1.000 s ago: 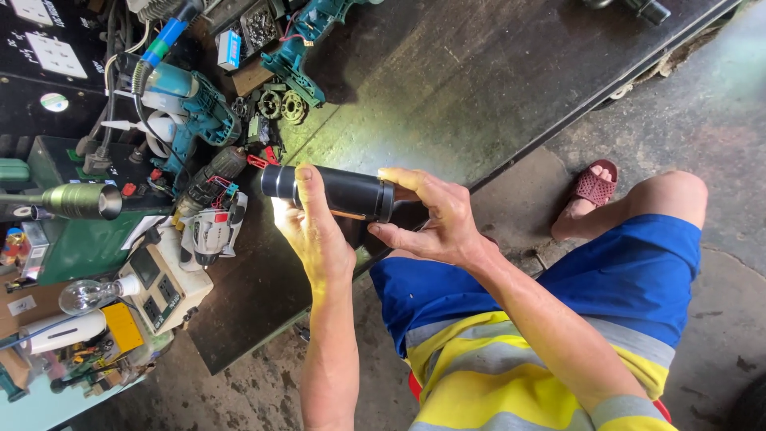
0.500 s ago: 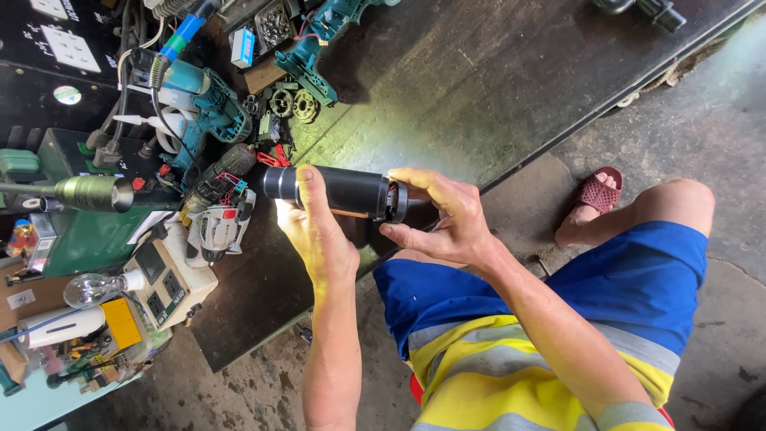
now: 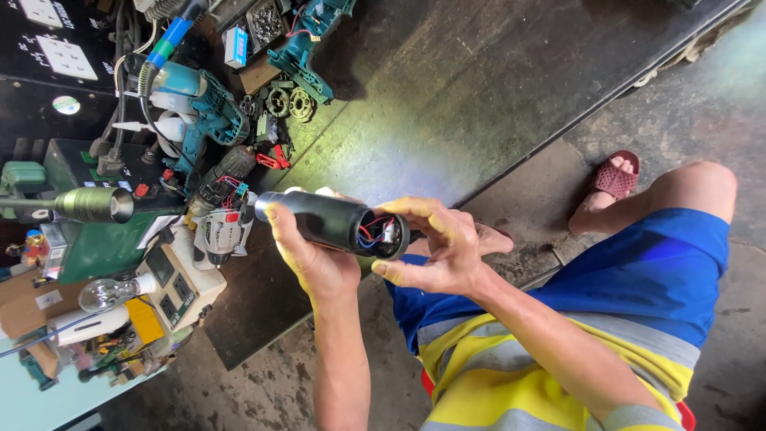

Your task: Disassembling a handheld electronic device using a screwdriver and pliers at a repair bench.

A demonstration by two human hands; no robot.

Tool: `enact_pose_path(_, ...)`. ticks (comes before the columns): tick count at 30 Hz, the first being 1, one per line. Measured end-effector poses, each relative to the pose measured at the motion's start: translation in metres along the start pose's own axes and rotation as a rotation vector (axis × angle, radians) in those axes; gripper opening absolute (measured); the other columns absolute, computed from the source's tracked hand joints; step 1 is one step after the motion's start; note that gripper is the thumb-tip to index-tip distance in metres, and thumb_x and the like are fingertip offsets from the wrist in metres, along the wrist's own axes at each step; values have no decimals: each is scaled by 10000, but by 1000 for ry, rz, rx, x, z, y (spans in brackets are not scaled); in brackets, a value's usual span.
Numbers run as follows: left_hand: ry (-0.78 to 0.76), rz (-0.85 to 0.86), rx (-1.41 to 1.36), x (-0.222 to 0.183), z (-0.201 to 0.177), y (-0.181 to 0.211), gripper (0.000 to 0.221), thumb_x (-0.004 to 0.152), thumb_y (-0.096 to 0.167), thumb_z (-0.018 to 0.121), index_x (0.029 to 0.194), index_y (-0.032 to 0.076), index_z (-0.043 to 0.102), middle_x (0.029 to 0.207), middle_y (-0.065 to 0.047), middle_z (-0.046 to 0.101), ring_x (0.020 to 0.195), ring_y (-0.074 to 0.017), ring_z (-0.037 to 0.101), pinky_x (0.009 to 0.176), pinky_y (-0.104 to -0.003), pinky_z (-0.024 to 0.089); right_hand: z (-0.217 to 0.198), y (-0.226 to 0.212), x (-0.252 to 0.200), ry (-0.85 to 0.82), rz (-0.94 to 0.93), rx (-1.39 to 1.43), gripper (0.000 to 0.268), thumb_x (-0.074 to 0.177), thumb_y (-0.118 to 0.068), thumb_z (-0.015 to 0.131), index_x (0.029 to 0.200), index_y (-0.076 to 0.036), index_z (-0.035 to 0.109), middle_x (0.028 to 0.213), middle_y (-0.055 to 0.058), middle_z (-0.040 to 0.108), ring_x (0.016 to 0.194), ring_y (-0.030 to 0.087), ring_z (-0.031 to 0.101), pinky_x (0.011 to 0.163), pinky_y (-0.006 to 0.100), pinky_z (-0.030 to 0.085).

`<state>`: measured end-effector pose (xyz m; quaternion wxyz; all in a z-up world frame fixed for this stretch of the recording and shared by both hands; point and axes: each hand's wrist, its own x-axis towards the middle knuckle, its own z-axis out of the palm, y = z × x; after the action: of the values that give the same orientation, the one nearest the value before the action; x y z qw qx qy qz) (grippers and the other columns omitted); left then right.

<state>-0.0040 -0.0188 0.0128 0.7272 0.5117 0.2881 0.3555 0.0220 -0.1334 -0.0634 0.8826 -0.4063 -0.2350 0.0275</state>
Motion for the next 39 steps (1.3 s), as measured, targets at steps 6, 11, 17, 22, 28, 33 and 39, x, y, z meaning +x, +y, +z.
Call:
enact_pose_path(6, -98, -153, -163, 5, -33, -5, 487, 993, 572, 544, 1037, 86, 534, 781, -176, 646, 682, -377, 730, 613, -432, 637, 21, -11, -4, 33, -132, -152, 634, 610, -93, 1000, 1128, 69, 673, 1021, 227, 770, 901, 366, 785, 804, 449, 647)
enact_pose_path(11, -200, -231, -287, 7, -55, -13, 514, 1019, 579, 499, 1096, 75, 561, 855, -164, 667, 788, -398, 731, 640, -451, 632, 36, -11, -13, 80, -272, -245, 586, 669, -130, 980, 1130, 48, 664, 1095, 191, 770, 946, 377, 766, 852, 472, 626)
enact_pose_path(17, -377, -336, -433, 3, -53, -13, 532, 1048, 603, 427, 1167, 99, 547, 949, -102, 672, 927, -339, 706, 885, -435, 544, 46, -9, -16, 121, -419, -372, 544, 700, -198, 960, 1108, 14, 669, 1091, 183, 769, 938, 405, 769, 843, 545, 595)
enact_pose_path(22, -488, -375, -473, 14, -64, -25, 553, 1057, 618, 348, 1178, 104, 513, 972, -65, 650, 972, -301, 684, 1001, -432, 443, 50, -6, -20, 136, -511, -468, 391, 808, -224, 878, 1087, -38, 677, 1082, 156, 784, 960, 391, 779, 883, 550, 566)
enact_pose_path(28, -491, -318, -471, 15, -60, -27, 578, 1036, 654, 345, 1202, 116, 475, 967, -66, 622, 967, -317, 669, 983, -449, 439, 48, 0, -20, 143, -583, -546, 307, 876, -204, 819, 1091, -59, 654, 1061, 151, 789, 971, 381, 791, 920, 510, 541)
enact_pose_path(33, -531, -285, -485, 21, -57, -28, 596, 1032, 666, 316, 1225, 118, 453, 951, -80, 614, 960, -330, 655, 974, -464, 436, 45, 8, -23, 84, -687, -548, 188, 963, -213, 693, 1117, -105, 688, 1070, 187, 774, 946, 415, 784, 885, 538, 548)
enact_pose_path(39, -597, -340, -518, 34, -70, -32, 582, 1058, 637, 271, 1241, 112, 441, 1033, -94, 609, 1051, -358, 644, 1041, -486, 394, 48, 17, -20, 114, -734, -551, 153, 1017, -177, 609, 1057, -112, 742, 1048, 193, 774, 925, 395, 785, 824, 490, 568)
